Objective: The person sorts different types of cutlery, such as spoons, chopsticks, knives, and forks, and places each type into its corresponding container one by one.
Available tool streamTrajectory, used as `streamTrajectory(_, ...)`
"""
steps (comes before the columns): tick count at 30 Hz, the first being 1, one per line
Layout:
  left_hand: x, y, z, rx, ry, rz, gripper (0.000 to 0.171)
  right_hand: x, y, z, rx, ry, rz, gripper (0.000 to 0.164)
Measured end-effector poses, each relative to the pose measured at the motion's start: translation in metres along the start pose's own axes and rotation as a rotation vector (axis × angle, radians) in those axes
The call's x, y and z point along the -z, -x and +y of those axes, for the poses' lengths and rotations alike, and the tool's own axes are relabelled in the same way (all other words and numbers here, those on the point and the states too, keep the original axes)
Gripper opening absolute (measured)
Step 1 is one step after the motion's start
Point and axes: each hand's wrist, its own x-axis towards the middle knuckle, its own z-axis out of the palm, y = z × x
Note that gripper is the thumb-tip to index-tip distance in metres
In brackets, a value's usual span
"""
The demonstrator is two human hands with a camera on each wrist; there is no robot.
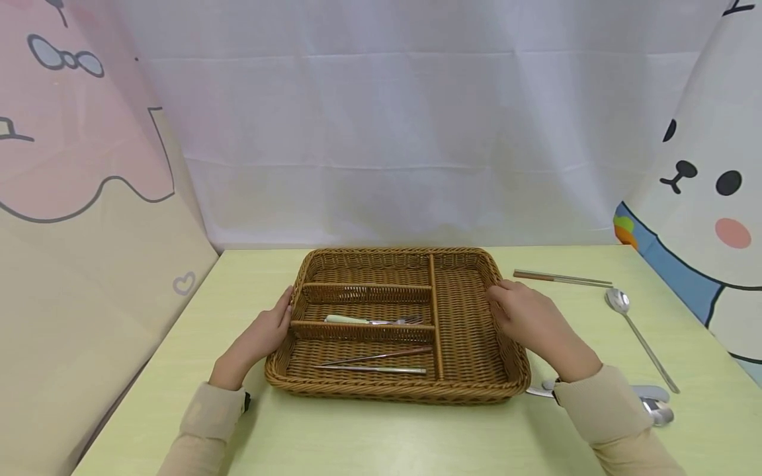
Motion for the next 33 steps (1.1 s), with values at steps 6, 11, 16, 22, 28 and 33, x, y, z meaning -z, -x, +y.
streamTrajectory(6,0.0,0.0,0.0,-0.005,-0.001,0.005,0.051,-0.003,0.022,0.014,-0.059,-0.016,-0.016,0.021)
streamTrajectory(11,0.0,0.0,0.0,0.0,-0.001,0.002,0.051,-0.009,0.04,0.028,-0.091,-0.012,-0.043,0.025)
streamTrajectory(16,0.0,0.0,0.0,0.007,-0.004,-0.002,0.051,-0.014,0.056,0.041,-0.116,-0.018,-0.095,0.027)
streamTrajectory(22,0.0,0.0,0.0,0.006,-0.005,0.001,0.052,-0.018,0.07,0.056,-0.164,-0.029,-0.198,0.027)
streamTrajectory(28,0.0,0.0,0.0,0.007,-0.003,0.0,0.052,-0.023,0.082,0.073,-0.198,-0.046,-0.316,0.026)
streamTrajectory(33,0.001,0.001,0.001,0.002,0.011,-0.004,0.051,-0.026,0.092,0.083,-0.215,-0.057,-0.374,0.019)
